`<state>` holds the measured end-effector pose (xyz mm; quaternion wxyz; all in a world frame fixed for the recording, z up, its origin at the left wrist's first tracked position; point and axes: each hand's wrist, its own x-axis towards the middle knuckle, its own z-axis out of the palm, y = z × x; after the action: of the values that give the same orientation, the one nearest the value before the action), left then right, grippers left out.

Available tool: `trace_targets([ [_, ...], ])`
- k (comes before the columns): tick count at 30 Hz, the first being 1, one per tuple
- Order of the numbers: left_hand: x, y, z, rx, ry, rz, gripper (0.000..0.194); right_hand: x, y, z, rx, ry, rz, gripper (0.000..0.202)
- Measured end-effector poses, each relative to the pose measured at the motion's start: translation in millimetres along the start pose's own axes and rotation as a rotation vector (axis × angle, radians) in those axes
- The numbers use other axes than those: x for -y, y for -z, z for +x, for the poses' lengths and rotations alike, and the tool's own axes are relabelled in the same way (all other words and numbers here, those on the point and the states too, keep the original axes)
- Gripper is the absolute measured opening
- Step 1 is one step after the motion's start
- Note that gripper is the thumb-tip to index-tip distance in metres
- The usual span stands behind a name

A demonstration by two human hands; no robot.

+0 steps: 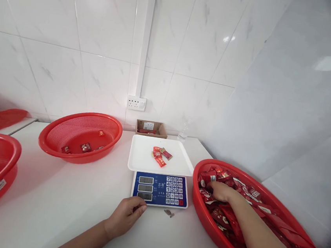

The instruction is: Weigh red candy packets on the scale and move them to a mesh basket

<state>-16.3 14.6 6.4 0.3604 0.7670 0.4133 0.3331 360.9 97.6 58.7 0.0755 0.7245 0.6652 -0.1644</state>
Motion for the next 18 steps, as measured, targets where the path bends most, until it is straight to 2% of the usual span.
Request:
trace_targets([
  [6, 0.3, -0.3, 0.1, -0.001, -0.003, -0.008, 0.03, 1.3, -1.1, -1.5, 0.038, -0.034, -0.016, 0.024],
  [13, -0.7, -0.3, -0.2, 0.003, 0.017, 0.006, 0.03, 1.8, -0.5, -4.2, 0.015, 0.01, 0.071, 0.033],
  [18, 0.3, -0.7, 0.0, -0.005, 0.009, 0.011, 0.031, -0.3, 2.2, -8.3, -0.033, 0.028, 0.145, 0.012],
])
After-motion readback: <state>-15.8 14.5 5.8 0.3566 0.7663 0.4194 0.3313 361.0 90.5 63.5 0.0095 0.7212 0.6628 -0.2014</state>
